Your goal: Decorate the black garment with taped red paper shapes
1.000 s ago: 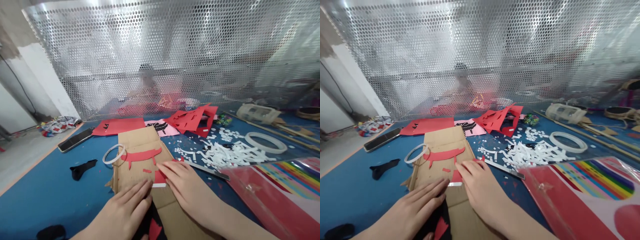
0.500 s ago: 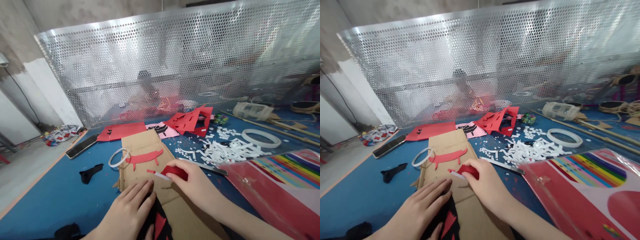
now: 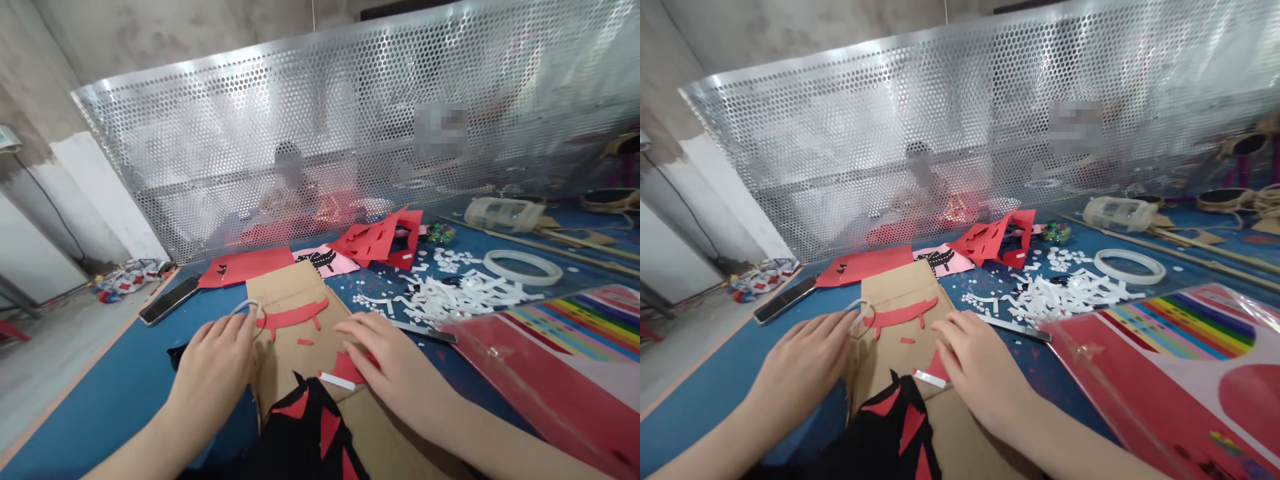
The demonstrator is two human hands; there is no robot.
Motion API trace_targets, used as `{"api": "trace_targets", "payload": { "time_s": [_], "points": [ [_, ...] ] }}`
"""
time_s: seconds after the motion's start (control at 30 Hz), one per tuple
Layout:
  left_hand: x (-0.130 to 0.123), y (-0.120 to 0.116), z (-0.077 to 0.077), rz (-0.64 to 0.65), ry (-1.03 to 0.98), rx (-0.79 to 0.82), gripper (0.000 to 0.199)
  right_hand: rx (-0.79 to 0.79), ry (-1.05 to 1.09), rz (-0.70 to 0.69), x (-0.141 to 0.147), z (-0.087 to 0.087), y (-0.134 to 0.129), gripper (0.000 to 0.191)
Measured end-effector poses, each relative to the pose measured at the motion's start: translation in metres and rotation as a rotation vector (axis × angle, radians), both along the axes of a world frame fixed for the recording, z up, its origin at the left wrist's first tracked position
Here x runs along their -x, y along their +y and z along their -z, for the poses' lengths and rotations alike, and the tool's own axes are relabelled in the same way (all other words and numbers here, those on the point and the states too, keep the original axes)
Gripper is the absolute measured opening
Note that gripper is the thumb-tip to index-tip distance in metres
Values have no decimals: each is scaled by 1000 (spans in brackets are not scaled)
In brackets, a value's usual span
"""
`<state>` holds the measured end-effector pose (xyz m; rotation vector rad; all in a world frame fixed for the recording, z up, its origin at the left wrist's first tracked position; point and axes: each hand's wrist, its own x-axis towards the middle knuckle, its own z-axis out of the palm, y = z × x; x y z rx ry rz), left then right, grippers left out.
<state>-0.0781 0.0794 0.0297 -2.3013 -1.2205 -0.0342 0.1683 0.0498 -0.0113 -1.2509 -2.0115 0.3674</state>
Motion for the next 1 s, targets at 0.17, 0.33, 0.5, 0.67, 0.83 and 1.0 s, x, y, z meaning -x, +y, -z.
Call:
{"api": "trace_targets", "payload": {
  "time_s": [0.17, 0.33, 0.5, 0.67, 0.83, 1.0],
  "points": [
    [11, 11, -5, -100, 133, 54, 29, -20, -97, -87, -5, -1, 1, 33],
    [14, 16, -9, -111, 123, 75, 31, -8, -147, -166, 0, 7, -2, 39],
    [4, 3, -25, -97, 48, 73, 25, -33, -108, -179, 9, 4, -9, 45],
    [-20, -37, -31, 155, -466, 448, 25, -216, 91, -137, 16, -8, -22, 38],
    [-31, -60, -28, 406, -649, 492, 21, -367, 147, -145, 24, -12, -37, 41],
    [-36, -61, -27, 527, -594, 389, 21, -473, 139, -146, 26, -11, -43, 36]
  ]
}}
